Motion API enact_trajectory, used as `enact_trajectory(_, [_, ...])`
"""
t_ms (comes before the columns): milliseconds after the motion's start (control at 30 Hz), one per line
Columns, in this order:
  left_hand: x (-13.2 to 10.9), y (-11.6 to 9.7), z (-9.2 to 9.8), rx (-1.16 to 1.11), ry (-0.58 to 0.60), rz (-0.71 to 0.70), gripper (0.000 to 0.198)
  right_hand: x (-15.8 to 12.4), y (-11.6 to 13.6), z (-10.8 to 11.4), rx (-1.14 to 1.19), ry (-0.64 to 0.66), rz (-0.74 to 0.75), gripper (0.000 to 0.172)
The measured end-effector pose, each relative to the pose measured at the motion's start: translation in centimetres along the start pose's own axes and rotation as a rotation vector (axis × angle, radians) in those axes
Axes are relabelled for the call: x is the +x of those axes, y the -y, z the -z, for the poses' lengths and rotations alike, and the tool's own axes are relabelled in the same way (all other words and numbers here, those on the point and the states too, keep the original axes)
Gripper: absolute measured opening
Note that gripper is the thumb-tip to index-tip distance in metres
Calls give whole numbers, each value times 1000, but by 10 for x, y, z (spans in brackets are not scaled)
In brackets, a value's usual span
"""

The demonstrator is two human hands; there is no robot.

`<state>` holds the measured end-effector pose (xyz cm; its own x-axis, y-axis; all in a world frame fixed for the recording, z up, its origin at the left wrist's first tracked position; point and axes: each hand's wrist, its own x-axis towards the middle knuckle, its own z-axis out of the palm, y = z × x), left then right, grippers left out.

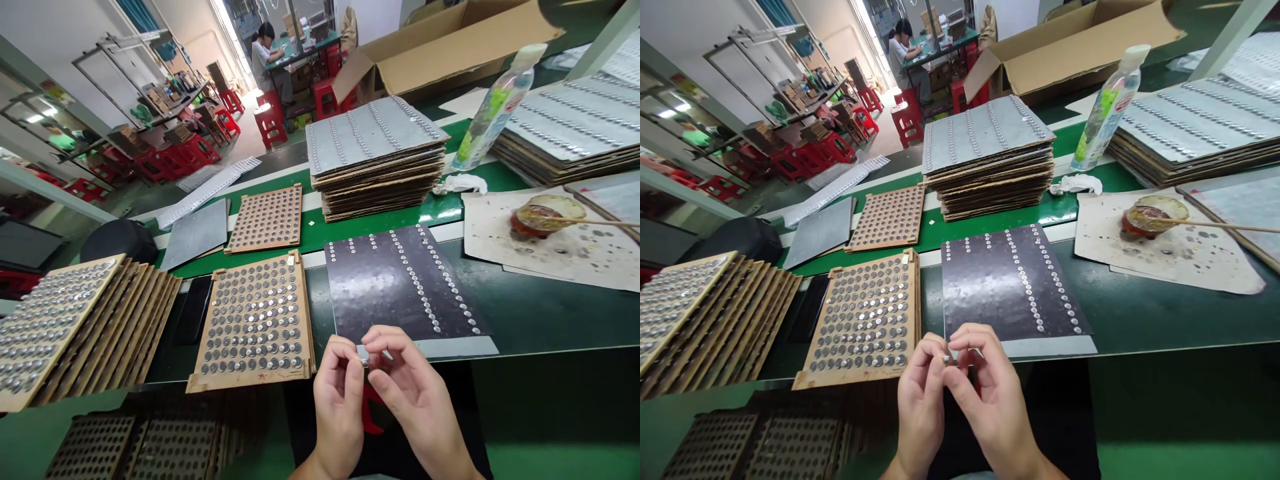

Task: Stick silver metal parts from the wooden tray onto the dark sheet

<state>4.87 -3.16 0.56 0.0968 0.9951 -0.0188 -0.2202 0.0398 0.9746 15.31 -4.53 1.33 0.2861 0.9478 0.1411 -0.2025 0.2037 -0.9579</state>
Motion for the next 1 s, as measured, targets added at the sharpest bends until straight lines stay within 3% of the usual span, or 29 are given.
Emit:
enact_trajectory(67, [0,-1,-2,56,-58,-13,34,-2,-1,-2,-189,-39,153,4])
enact_trajectory(167, [-1,-3,-5,116,-135,-32,37,-5,-3,-4,-377,-84,331,12])
enact_trajectory(233, [-1,-4,-5,138,-169,-30,37,-5,-5,-5,-418,-98,373,13])
enact_trajectory(567, [-3,-5,-6,93,-207,47,40,-4,-12,-8,-295,-76,269,15])
enact_trajectory(800, [-4,-2,-8,-17,-156,150,40,-6,-13,-10,-219,-74,207,15])
enact_trajectory(900, [0,-5,5,12,-161,153,39,-5,-19,-2,-270,-102,207,14])
enact_trajectory(1000, [18,-13,40,247,-256,79,41,-3,-29,16,-409,-170,213,22])
